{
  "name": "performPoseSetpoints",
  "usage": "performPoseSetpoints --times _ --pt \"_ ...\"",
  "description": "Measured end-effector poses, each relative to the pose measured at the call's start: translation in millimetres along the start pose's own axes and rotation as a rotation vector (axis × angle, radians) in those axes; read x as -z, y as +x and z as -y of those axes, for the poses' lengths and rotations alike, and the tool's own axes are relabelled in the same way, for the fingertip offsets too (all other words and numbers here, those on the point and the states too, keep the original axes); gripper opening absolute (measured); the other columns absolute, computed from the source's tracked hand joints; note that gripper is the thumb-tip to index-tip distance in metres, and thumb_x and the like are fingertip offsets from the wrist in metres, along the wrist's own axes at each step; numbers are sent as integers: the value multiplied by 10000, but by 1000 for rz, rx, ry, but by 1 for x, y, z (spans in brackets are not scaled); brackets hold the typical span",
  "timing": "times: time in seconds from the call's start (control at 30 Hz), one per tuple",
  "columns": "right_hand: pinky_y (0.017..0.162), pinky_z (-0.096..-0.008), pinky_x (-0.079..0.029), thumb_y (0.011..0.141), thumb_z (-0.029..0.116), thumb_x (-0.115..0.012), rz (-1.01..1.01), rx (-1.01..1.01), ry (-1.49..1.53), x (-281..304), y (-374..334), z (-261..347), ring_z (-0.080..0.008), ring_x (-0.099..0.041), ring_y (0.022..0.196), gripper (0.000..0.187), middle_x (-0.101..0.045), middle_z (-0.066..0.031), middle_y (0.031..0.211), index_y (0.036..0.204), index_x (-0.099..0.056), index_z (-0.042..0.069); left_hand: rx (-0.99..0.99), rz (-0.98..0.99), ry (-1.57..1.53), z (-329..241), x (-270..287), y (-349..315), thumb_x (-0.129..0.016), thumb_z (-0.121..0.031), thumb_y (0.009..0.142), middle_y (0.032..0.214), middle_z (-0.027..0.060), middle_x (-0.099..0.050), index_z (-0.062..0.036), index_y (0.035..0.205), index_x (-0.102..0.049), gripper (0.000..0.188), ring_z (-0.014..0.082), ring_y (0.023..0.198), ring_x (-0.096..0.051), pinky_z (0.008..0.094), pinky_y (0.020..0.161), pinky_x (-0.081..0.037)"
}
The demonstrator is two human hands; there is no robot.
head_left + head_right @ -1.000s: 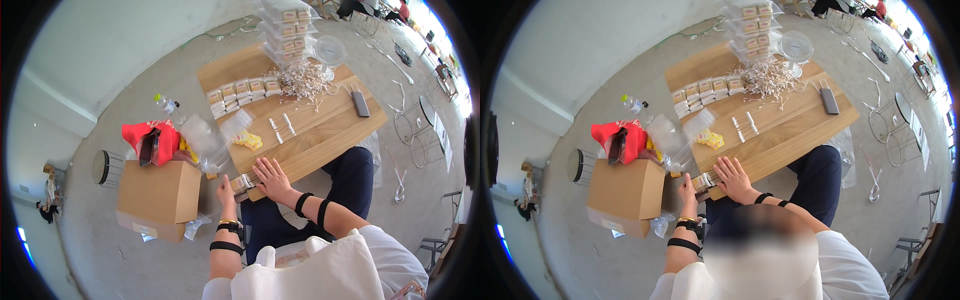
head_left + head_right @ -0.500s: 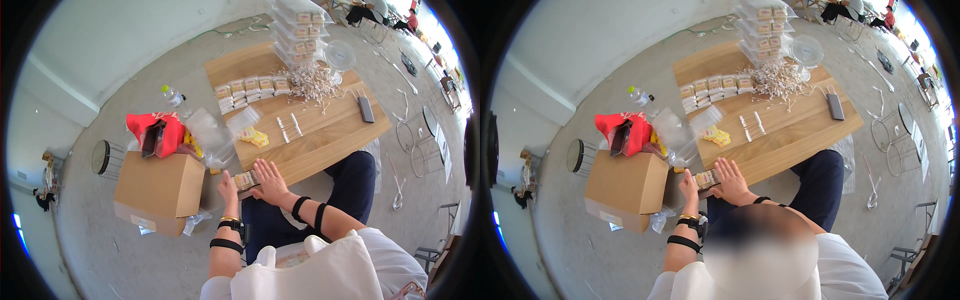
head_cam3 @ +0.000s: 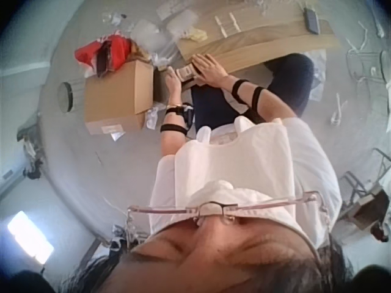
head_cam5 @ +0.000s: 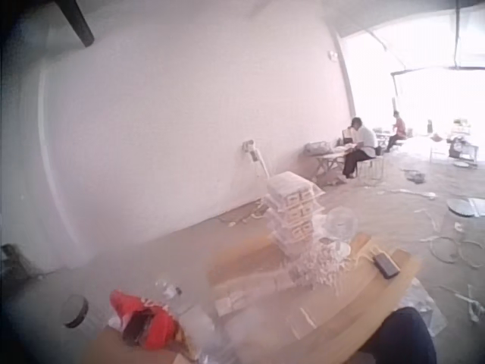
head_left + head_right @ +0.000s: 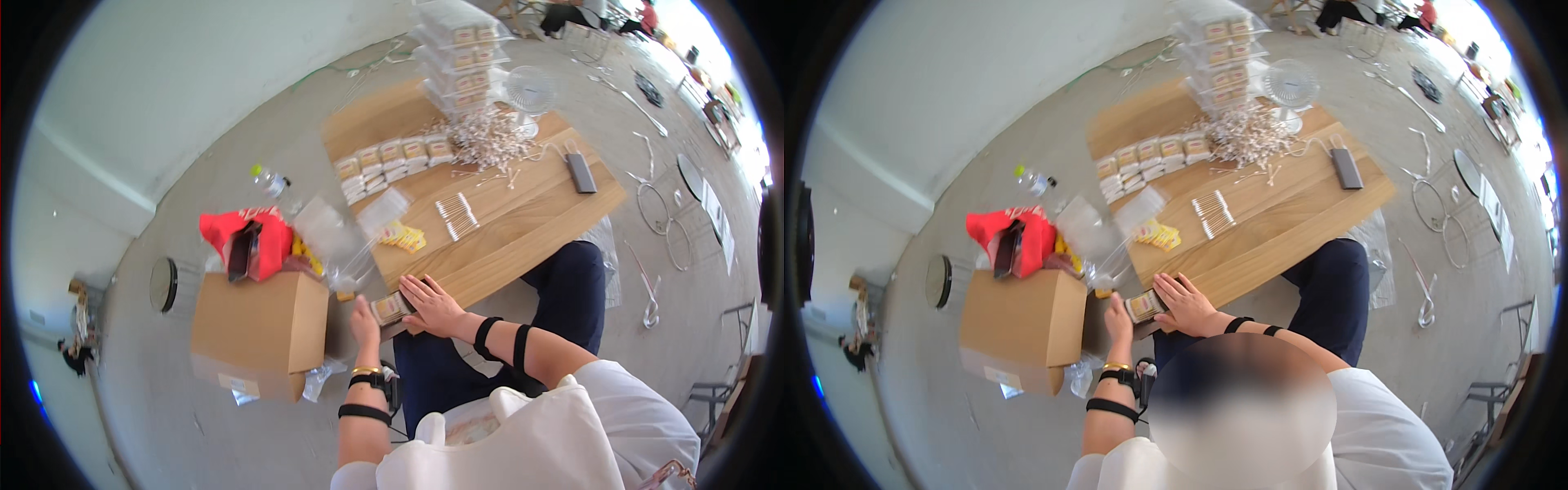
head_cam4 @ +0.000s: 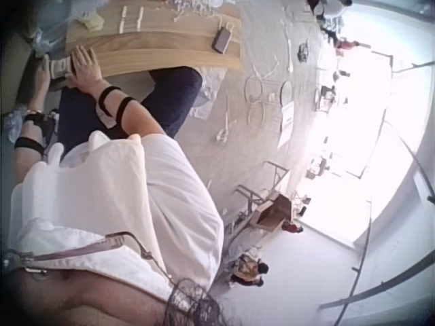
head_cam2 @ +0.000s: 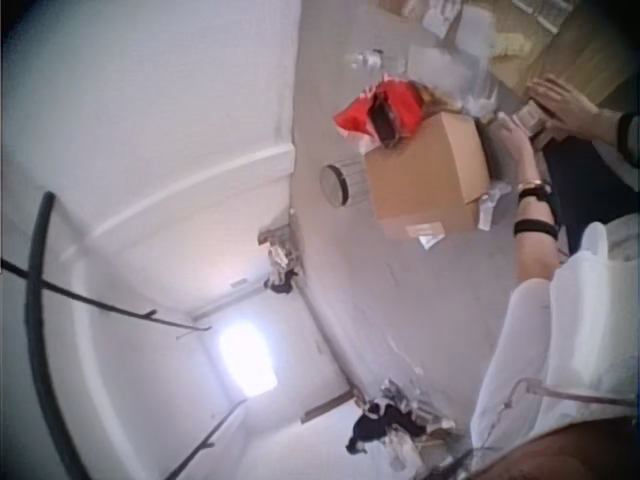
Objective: The recorder is sorting and arranging cotton swabs into stacks on a wooden table.
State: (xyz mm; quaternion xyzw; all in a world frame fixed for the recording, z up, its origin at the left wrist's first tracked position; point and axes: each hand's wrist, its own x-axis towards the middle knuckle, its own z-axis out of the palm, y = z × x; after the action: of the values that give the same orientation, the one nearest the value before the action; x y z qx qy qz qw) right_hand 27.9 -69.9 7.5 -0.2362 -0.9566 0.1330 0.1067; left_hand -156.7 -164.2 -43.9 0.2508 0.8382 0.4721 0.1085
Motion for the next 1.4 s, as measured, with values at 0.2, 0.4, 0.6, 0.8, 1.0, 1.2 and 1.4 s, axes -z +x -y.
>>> performPoseSetpoints --times 0.2,0.4,0.6,0.8,1.0,1.2,1.4 --pt "1060 -460 -391 891 252 -618 -315 -268 222 51 -22 -108 -345 -484 1224 321 -567 -126 1251 1160 -645 79 -195 -28 281 -74 4 -15 -485 -360 1024 1259 208 -538 -25 1291 -512 429 403 1213 -483 512 1009 -383" --pt "959 -430 -454 852 141 -630 -446 -501 269 67 9 -162 -317 -545 1103 193 -598 -93 1093 1035 -688 123 -647 206 247 -137 -38 -36 -658 -239 906 1315 192 -529 -42 1298 -508 464 382 1238 -488 505 1026 -376" --pt "997 -424 -436 846 137 -631 -372 -356 197 66 31 -180 -286 -528 1167 233 -596 -77 1173 1061 -720 148 -756 472 371 -171 -105 -58 -629 -231 925 1460 204 -418 -41 1410 -457 548 425 1357 -382 537 1124 -308" --pt "1064 -408 -389 822 137 -643 -310 -274 43 72 34 -184 -273 -493 1231 298 -562 -78 1274 1108 -724 159 -761 492 633 -175 -150 -40 -555 -235 967 1599 223 -249 5 1506 -336 630 434 1478 -217 555 1194 -210" --pt "1059 -403 -386 819 152 -644 -356 -263 62 68 30 -185 -268 -496 1199 282 -562 -70 1260 1088 -724 167 -798 490 611 -167 -177 -27 -498 -307 992 1615 237 -217 51 1542 -221 713 398 1510 -181 564 1210 -166" --pt "1044 -404 -391 835 171 -638 -298 -252 94 69 19 -187 -255 -509 1145 251 -581 -45 1149 1072 -718 163 -863 522 653 -157 -172 -38 -505 -409 986 1597 270 -226 56 1549 -174 802 420 1500 -191 573 1208 -160" --pt "1045 -417 -391 846 182 -631 -340 -247 134 67 2 -178 -256 -519 1113 189 -591 -34 1106 1010 -720 150 -870 546 651 -156 -163 -50 -521 -429 975 1597 283 -203 60 1549 -168 833 449 1495 -181 588 1204 -157"
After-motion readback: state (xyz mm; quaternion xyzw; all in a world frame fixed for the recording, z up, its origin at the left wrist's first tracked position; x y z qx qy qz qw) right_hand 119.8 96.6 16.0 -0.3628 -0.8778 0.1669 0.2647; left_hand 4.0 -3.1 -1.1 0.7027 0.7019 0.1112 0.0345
